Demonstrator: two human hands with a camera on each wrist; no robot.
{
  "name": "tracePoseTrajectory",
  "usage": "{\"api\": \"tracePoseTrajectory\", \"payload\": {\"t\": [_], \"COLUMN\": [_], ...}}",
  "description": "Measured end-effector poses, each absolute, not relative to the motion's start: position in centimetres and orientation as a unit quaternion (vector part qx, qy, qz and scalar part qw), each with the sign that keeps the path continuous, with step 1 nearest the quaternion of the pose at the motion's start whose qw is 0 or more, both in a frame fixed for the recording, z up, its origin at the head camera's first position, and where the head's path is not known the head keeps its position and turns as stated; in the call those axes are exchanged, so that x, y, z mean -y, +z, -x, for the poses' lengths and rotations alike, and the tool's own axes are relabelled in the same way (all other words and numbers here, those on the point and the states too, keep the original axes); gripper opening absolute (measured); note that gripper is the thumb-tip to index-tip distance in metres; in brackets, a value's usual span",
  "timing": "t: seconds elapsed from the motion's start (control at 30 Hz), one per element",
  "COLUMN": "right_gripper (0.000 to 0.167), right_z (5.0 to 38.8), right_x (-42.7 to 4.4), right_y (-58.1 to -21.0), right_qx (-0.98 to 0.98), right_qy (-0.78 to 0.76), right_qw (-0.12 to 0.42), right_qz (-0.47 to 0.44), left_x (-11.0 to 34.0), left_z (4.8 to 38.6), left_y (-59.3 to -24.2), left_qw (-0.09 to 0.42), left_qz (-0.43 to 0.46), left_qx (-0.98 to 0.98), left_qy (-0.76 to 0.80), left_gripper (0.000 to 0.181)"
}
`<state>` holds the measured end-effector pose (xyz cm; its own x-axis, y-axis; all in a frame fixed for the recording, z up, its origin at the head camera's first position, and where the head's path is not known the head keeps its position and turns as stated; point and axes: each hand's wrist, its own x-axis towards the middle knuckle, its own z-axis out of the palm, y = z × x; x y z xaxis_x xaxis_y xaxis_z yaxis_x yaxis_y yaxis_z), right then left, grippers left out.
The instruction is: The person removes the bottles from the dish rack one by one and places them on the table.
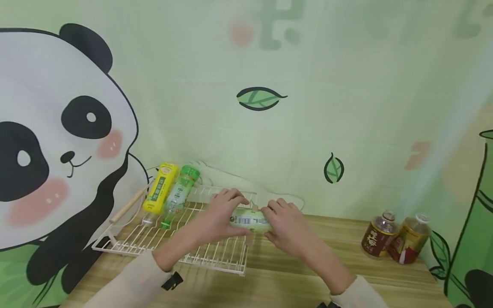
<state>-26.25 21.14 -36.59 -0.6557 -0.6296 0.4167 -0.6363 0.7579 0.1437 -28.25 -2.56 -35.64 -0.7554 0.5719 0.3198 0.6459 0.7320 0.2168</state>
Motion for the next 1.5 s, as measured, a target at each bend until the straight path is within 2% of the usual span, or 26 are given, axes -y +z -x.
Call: {"api": "tracePoseTrajectory", "payload": {"t": [0.17, 0.4, 0.47, 0.7, 0.83, 1.07, 1.33, 1.5], "right_gripper": [0.061, 0.063, 0.063, 0.065, 0.064, 0.059, 0.064, 0.062], "right_z": [26.3, 26.3, 26.3, 25.9, 25.3, 25.2, 25.5, 25.7], "right_x": [-22.4, -24.6, -25.3, -28.2, -29.9, -32.9, -36.5, -38.4], "right_y": [-36.9, -37.2, -37.2, -37.5, -37.7, -38.3, -39.9, -41.2], "right_qx": [0.906, 0.911, 0.911, 0.912, 0.918, 0.929, 0.924, 0.924], "right_qy": [0.012, 0.034, 0.048, 0.131, 0.19, 0.24, 0.261, 0.287], "right_qw": [0.245, 0.254, 0.256, 0.248, 0.227, 0.201, 0.23, 0.227], "right_qz": [-0.346, -0.324, -0.32, -0.299, -0.266, -0.198, -0.157, -0.111], "left_x": [4.4, 7.1, 8.0, 10.4, 11.6, 13.4, 14.9, 15.6], "left_z": [28.3, 28.9, 29.2, 30.7, 31.4, 32.8, 33.7, 34.0], "left_y": [-34.5, -34.7, -35.0, -36.7, -37.3, -38.5, -39.6, -40.3], "left_qw": [0.105, 0.123, 0.145, 0.268, 0.296, 0.287, 0.259, 0.247], "left_qz": [0.34, 0.31, 0.294, 0.246, 0.217, 0.156, 0.091, 0.065], "left_qx": [0.91, 0.91, 0.908, 0.873, 0.87, 0.888, 0.897, 0.898], "left_qy": [-0.213, -0.248, -0.261, -0.326, -0.328, -0.324, -0.348, -0.36], "left_gripper": [0.089, 0.096, 0.095, 0.085, 0.089, 0.089, 0.092, 0.094]}}
